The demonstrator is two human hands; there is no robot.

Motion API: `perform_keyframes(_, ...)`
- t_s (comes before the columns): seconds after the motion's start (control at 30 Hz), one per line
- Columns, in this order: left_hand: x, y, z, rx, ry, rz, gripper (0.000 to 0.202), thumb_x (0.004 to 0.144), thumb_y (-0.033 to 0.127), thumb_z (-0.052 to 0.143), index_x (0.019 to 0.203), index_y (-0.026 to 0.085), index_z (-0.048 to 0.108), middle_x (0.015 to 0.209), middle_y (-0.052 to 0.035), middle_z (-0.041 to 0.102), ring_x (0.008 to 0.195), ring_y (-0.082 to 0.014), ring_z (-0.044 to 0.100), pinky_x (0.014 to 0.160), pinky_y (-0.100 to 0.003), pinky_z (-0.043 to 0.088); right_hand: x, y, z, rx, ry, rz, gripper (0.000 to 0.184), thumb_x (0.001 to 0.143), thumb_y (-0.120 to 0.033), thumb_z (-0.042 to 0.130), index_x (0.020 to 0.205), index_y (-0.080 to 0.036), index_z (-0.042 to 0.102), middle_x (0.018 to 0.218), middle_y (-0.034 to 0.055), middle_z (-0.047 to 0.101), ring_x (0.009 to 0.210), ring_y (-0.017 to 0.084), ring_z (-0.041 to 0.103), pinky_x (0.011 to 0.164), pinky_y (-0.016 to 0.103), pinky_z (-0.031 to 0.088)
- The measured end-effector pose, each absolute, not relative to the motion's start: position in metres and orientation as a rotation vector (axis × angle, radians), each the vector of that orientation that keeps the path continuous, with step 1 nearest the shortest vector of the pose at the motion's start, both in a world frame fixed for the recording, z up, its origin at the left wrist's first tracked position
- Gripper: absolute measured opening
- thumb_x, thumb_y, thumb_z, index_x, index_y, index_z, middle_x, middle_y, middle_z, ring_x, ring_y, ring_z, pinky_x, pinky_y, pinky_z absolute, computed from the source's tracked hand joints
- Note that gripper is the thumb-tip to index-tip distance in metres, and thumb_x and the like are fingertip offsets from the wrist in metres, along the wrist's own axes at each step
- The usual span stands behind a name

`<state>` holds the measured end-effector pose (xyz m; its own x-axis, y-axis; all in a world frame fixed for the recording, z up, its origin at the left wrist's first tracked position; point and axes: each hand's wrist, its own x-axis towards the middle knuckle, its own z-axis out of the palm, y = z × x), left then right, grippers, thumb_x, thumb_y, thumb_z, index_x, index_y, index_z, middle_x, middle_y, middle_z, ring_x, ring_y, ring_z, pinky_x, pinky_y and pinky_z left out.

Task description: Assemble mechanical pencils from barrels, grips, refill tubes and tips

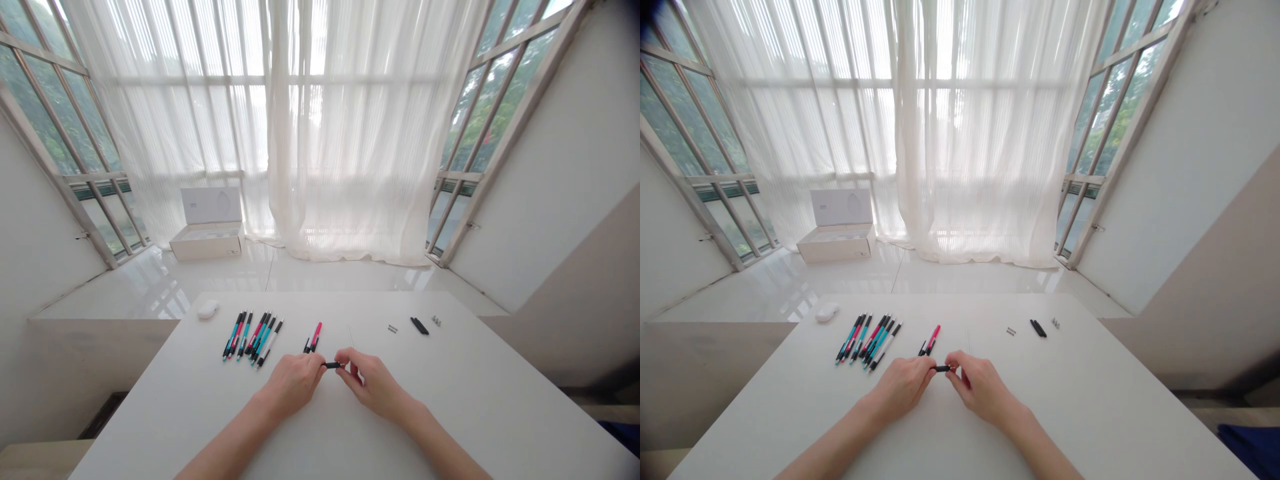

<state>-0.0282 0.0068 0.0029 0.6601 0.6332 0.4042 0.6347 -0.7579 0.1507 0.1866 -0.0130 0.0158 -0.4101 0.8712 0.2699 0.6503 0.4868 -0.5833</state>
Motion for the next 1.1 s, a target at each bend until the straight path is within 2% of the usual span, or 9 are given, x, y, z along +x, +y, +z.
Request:
perform_keyframes(0.07,-0.029,0.007,0.004,-2.869,-1.094,-0.682,0.021,0.101,0.023,0.028,0.096,0.02,0.048,0.077,-0.0024,0.064,0.067,-0.0164,0.063,0.055,-0.024,0.042,0.187,-0.013,0.015,-1.254,-2.195,0.52,0.016,0.094,-0.031,0.045,0.098,-0.023,0.058,0.082,0.0014,0.07,0.058,0.012,0.056,0.061,0.025,0.045)
perform_keyframes(0.27,-0.028,0.004,0.01,-2.928,-1.189,-0.652,0.008,0.095,0.027,0.046,0.099,0.021,0.045,0.076,0.0006,0.065,0.066,-0.0171,0.064,0.053,-0.024,0.041,0.187,-0.014,0.02,-1.303,-2.211,0.48,0.022,0.096,-0.036,0.041,0.092,-0.024,0.059,0.073,0.0003,0.067,0.057,0.014,0.055,0.058,0.025,0.042)
perform_keyframes(0.4,-0.028,0.004,0.01,-2.918,-1.211,-0.613,0.003,0.097,0.023,0.041,0.097,0.021,0.044,0.075,0.0007,0.065,0.066,-0.0169,0.064,0.053,-0.024,0.039,0.187,-0.014,0.022,-1.305,-2.233,0.456,0.024,0.097,-0.036,0.04,0.091,-0.024,0.059,0.069,-0.0006,0.066,0.055,0.014,0.054,0.056,0.024,0.039)
perform_keyframes(0.6,-0.027,0.004,0.006,-2.911,-1.231,-0.592,0.007,0.099,0.025,0.04,0.096,0.02,0.044,0.077,-0.0008,0.066,0.066,-0.0172,0.064,0.053,-0.023,0.039,0.189,-0.014,0.019,-1.249,-2.267,0.403,0.02,0.095,-0.035,0.044,0.098,-0.023,0.059,0.079,0.0008,0.069,0.054,0.012,0.054,0.057,0.025,0.041)
perform_keyframes(0.8,-0.027,0.005,0.007,-2.928,-1.196,-0.607,0.007,0.099,0.024,0.038,0.096,0.02,0.044,0.076,-0.0007,0.065,0.066,-0.0178,0.064,0.053,-0.024,0.04,0.192,-0.01,0.02,-1.206,-2.278,0.375,0.024,0.095,-0.039,0.044,0.094,-0.023,0.063,0.079,0.0017,0.069,0.057,0.013,0.056,0.058,0.025,0.042)
perform_keyframes(0.9,-0.029,0.005,0.01,-2.946,-1.151,-0.665,0.005,0.097,0.022,0.04,0.096,0.02,0.045,0.076,-0.0004,0.065,0.065,-0.0163,0.064,0.054,-0.024,0.041,0.218,0.006,0.023,-1.298,-2.082,0.277,0.031,0.094,-0.045,0.044,0.087,-0.021,0.064,0.075,0.0029,0.069,0.056,0.013,0.055,0.059,0.025,0.043)
perform_keyframes(0.97,-0.029,0.004,0.011,-2.954,-1.112,-0.696,0.005,0.096,0.021,0.041,0.096,0.02,0.046,0.076,-0.0006,0.064,0.065,-0.0158,0.063,0.056,-0.024,0.042,0.252,0.019,0.022,-1.463,-1.795,0.098,0.036,0.092,-0.048,0.043,0.084,-0.02,0.064,0.073,0.0046,0.068,0.057,0.015,0.056,0.06,0.027,0.044)
perform_keyframes(1.1,-0.028,0.004,0.011,-2.961,-1.016,-0.74,0.009,0.095,0.02,0.038,0.096,0.02,0.048,0.079,-0.0018,0.064,0.066,-0.0155,0.062,0.058,-0.024,0.044,0.338,0.036,0.006,-1.925,-1.177,-0.203,0.036,0.086,-0.048,0.046,0.091,-0.019,0.066,0.08,0.0083,0.071,0.066,0.022,0.062,0.065,0.031,0.045)
